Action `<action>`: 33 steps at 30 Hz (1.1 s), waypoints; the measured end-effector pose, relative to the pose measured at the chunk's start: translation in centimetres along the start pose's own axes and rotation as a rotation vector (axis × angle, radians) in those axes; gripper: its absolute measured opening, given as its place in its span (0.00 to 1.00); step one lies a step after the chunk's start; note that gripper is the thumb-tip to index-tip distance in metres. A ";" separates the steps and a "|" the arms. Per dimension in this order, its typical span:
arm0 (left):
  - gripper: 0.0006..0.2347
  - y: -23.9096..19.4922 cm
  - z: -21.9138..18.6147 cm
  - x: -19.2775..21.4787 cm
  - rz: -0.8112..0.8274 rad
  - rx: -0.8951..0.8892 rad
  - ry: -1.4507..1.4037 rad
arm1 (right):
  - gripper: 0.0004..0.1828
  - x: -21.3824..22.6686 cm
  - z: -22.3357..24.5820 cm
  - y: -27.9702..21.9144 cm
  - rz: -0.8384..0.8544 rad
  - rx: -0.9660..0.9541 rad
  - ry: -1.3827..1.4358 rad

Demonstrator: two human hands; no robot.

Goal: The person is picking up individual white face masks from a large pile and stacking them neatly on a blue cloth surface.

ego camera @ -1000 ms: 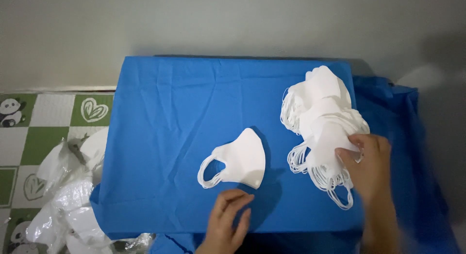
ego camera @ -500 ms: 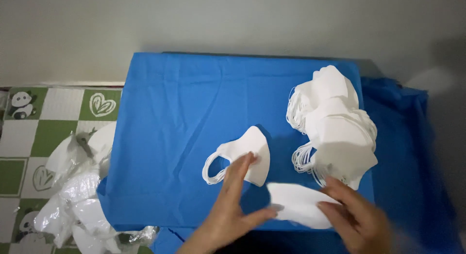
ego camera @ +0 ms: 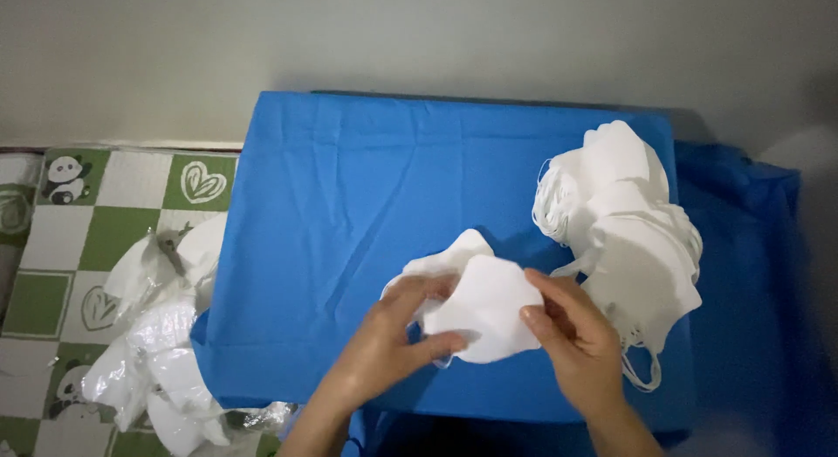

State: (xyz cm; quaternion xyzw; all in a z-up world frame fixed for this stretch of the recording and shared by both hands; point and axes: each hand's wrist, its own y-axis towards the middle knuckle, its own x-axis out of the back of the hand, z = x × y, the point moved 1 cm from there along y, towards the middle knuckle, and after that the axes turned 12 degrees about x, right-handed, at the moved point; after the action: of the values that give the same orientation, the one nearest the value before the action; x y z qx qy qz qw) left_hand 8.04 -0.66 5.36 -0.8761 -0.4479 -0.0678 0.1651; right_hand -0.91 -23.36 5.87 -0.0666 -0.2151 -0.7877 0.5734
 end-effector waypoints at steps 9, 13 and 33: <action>0.13 -0.1 1.3 2.6 -0.290 0.252 0.076 | 0.24 -1.7 -3.9 -0.4 0.086 0.160 -0.176; 0.13 0.4 3.2 1.6 -0.334 0.188 0.216 | 0.24 -2.7 -5.2 -0.6 0.141 0.201 -0.231; 0.19 0.7 7.0 0.8 -0.342 0.237 0.379 | 0.25 -4.8 -8.7 -1.8 0.130 0.450 -0.520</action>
State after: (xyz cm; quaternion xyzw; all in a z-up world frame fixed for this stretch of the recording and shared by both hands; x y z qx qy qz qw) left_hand 8.87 1.96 -1.12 -0.7340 -0.5551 -0.2046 0.3335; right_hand 0.21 -22.32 -4.07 -0.1507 -0.5176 -0.6390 0.5487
